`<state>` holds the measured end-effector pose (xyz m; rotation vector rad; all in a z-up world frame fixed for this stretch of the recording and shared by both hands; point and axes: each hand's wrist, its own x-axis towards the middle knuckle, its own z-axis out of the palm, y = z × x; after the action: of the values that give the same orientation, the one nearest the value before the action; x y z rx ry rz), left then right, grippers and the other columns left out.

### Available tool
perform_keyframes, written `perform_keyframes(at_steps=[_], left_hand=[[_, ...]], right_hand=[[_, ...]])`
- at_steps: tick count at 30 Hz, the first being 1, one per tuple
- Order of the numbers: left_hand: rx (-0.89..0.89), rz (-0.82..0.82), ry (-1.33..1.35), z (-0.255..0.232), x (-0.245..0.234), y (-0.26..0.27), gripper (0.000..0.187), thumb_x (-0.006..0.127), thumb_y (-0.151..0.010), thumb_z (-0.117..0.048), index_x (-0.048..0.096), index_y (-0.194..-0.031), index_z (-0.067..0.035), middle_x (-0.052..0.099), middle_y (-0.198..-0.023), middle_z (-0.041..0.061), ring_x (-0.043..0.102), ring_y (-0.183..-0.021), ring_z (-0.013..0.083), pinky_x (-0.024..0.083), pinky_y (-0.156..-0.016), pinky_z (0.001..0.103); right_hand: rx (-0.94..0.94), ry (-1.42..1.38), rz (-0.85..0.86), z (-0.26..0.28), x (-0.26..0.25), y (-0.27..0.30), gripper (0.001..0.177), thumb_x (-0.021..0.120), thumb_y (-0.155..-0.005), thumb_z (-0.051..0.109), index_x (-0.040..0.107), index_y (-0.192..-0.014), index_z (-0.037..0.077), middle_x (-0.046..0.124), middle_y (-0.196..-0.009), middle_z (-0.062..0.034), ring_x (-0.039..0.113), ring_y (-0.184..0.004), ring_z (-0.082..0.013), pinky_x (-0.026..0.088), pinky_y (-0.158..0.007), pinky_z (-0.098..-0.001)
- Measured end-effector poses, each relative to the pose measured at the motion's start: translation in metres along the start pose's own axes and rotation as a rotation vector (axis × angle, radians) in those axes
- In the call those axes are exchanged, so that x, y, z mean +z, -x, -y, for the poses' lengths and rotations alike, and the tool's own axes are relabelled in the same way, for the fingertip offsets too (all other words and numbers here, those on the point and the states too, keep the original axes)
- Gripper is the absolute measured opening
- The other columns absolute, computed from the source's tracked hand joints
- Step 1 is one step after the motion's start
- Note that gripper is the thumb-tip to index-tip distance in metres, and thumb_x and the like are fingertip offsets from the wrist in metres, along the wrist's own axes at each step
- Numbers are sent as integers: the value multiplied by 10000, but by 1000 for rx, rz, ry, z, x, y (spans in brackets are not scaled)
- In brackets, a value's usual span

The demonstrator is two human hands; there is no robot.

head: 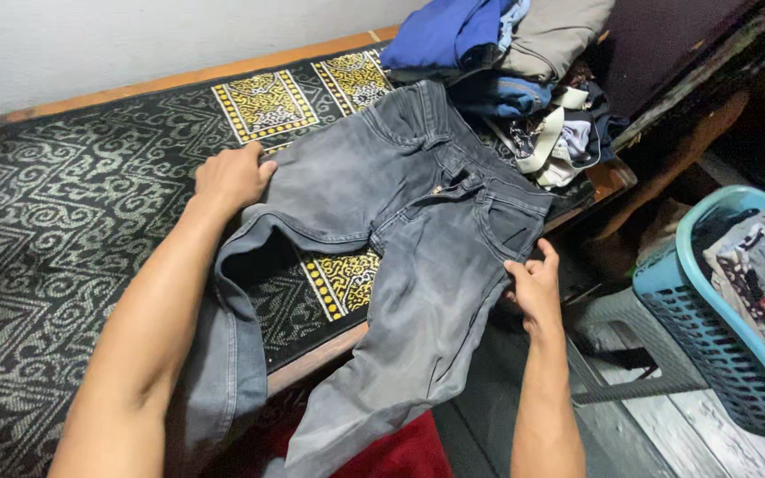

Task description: The person folds a pair of grey jeans on a patterned surface by smoothing the fabric, aligning the legs, and folding them into a compact rectangle.

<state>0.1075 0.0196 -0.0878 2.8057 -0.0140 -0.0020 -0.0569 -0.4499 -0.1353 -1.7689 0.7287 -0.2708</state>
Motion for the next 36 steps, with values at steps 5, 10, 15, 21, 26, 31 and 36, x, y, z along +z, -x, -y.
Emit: perform_keyframes(at_steps=[5,10,15,21,26,31,36], left_hand=[[-20,53,108,22,4,-6,533,647,-915,-523,674,-1307,-164,687,-1249,214,636,-1160,429,502,-964,539],[40,11,269,74,12,10,538,658,-910,-482,685,-1286,-99,688,-1258,227,637,-1193,419,497,-1015,486],[-44,23,263,90,2,81,569,669,-873,-488,665,-1294,-105,687,-1250,219,644,-1161,416,504,-988,484],[-330,84,198,84,-43,210,620,694,-817,-577,682,-1253,-136,706,-1165,228,665,-1101,423,520,-948,498],[-330,102,405,90,-55,307,546,750,-783,-545,736,-1107,-106,744,-1050,195,719,-982,366,543,-847,457],[-196,-184,566,92,-115,318,293,680,-886,-360,739,-962,-82,780,-865,136,761,-792,285,559,-704,403],[-67,-619,-103,101,-182,255,185,720,-976,-303,765,-977,-124,700,-937,148,678,-845,377,499,-692,520]], right_hand=[[-907,489,-314,32,13,18,671,777,-816,137,522,-1430,51,562,-1332,-244,536,-1217,-380,435,-1043,-457],[-1154,616,28,100,81,47,429,757,-872,186,674,-1280,84,638,-1325,-135,565,-1253,-363,439,-1073,-474],[-1476,659,551,152,209,68,357,739,-900,220,699,-1250,158,658,-1285,-75,598,-1215,-333,481,-989,-462],[-1654,681,911,173,341,75,491,685,-856,230,675,-1346,200,634,-1360,-69,577,-1233,-337,474,-924,-507],[-1534,886,884,170,365,55,356,628,-894,357,724,-1148,128,662,-1204,-157,577,-1171,-402,455,-964,-579],[-1451,386,897,177,360,15,259,493,-908,185,633,-991,-17,615,-968,-236,606,-942,-395,484,-849,-476],[-1390,181,662,203,334,-5,184,543,-938,154,635,-984,1,621,-946,-176,624,-850,-353,506,-808,-451]])
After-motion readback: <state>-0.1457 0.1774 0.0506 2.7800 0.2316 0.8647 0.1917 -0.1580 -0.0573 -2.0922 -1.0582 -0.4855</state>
